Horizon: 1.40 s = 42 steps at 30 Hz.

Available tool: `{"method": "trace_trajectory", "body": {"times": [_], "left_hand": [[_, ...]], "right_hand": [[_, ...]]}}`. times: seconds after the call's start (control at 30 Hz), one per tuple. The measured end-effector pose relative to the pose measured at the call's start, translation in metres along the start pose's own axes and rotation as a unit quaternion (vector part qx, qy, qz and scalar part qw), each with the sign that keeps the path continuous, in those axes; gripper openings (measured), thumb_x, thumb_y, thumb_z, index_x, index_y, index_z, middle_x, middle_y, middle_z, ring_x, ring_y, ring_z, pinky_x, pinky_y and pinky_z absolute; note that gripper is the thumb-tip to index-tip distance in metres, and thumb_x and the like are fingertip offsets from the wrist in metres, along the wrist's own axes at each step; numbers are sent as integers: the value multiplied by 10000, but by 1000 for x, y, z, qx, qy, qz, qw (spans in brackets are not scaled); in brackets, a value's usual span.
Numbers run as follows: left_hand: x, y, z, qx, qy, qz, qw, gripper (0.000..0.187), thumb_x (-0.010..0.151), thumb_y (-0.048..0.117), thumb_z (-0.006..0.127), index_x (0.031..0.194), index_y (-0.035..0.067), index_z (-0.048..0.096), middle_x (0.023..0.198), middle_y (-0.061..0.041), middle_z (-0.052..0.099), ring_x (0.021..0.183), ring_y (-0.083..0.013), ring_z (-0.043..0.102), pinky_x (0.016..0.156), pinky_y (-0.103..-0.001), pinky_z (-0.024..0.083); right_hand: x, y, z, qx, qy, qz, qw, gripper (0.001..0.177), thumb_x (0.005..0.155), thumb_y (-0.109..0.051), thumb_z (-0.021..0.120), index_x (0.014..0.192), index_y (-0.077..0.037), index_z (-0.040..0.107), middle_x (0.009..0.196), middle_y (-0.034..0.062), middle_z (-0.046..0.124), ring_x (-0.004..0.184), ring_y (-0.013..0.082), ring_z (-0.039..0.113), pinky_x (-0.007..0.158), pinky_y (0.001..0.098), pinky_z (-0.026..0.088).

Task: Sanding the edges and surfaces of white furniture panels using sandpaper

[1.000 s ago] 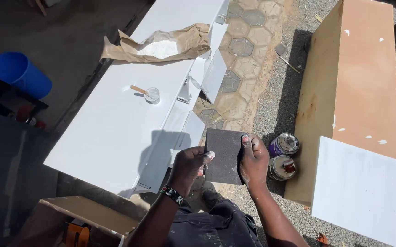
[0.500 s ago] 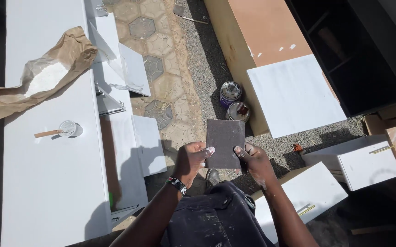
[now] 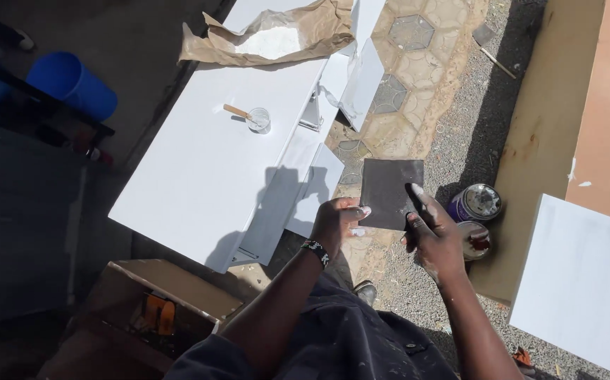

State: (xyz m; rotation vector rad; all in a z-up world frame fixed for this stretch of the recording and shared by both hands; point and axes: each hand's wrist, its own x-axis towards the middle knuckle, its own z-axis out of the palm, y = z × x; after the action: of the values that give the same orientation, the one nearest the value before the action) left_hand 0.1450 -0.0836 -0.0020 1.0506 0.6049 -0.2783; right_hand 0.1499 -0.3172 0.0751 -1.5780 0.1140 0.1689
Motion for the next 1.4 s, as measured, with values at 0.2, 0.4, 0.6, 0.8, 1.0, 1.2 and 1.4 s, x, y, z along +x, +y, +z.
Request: {"method": "trace_trajectory", "body": {"times": [0.2,0.4,0.6,0.8,1.0,1.2,1.4], "left_hand": [[89,70,-106,1,237,37,971,312,1078,329,798,1189,38,821,1032,-228,880,861,-316,892,725,-440,736],[193,129,-174,92,399,32,912,653,1012,638,758,1076,-10,817,860,-228,842,738,-351,889,634,-493,743],[221,130,-162,257,365,104,889,441,985,397,710,988,-3,894,983,-305,858,1129,-562,828,991,-648,656],[149,52,-126,-3,236,46,971,260,950,304,715,1006,53,750,918,-264,876,815,-360,911,644,-451,751],[89,-124,-107,81,295,-83,949,350,966,445,764,974,110,862,797,-156,761,861,-176,708,659,-504,581],[145,-303,-237,-84,420,-134,894,285,999,328,771,1110,89,880,939,-196,887,900,-407,903,720,-541,769],[196,-361,-347,-133,454,-73,878,211,1112,306,642,1133,113,725,1059,-120,889,871,-277,901,645,-389,680]], "right_hand": [[91,-10,137,-124,-55,44,990,317,1197,-84,710,1489,-47,829,920,246,815,731,274,831,622,357,745],[177,56,230,-212,-92,40,972,343,1196,-218,741,1524,-229,838,1109,135,870,903,206,866,846,393,756],[179,87,245,-210,-65,-17,975,340,1203,-159,712,1525,-141,821,1222,226,823,887,266,841,850,468,739],[147,116,203,-194,25,-20,980,404,1226,-100,632,1618,-52,717,1302,243,750,951,293,838,853,474,746],[89,216,168,-202,-17,105,974,435,1194,-118,653,1619,-62,724,1247,228,788,989,279,841,845,422,736],[52,369,144,-274,-165,205,925,472,1145,-240,704,1612,-237,769,1278,168,870,1065,313,886,921,505,715],[45,492,190,-251,-296,151,909,515,1169,-187,626,1671,-232,732,1593,221,749,1458,555,684,1209,696,562]]}}
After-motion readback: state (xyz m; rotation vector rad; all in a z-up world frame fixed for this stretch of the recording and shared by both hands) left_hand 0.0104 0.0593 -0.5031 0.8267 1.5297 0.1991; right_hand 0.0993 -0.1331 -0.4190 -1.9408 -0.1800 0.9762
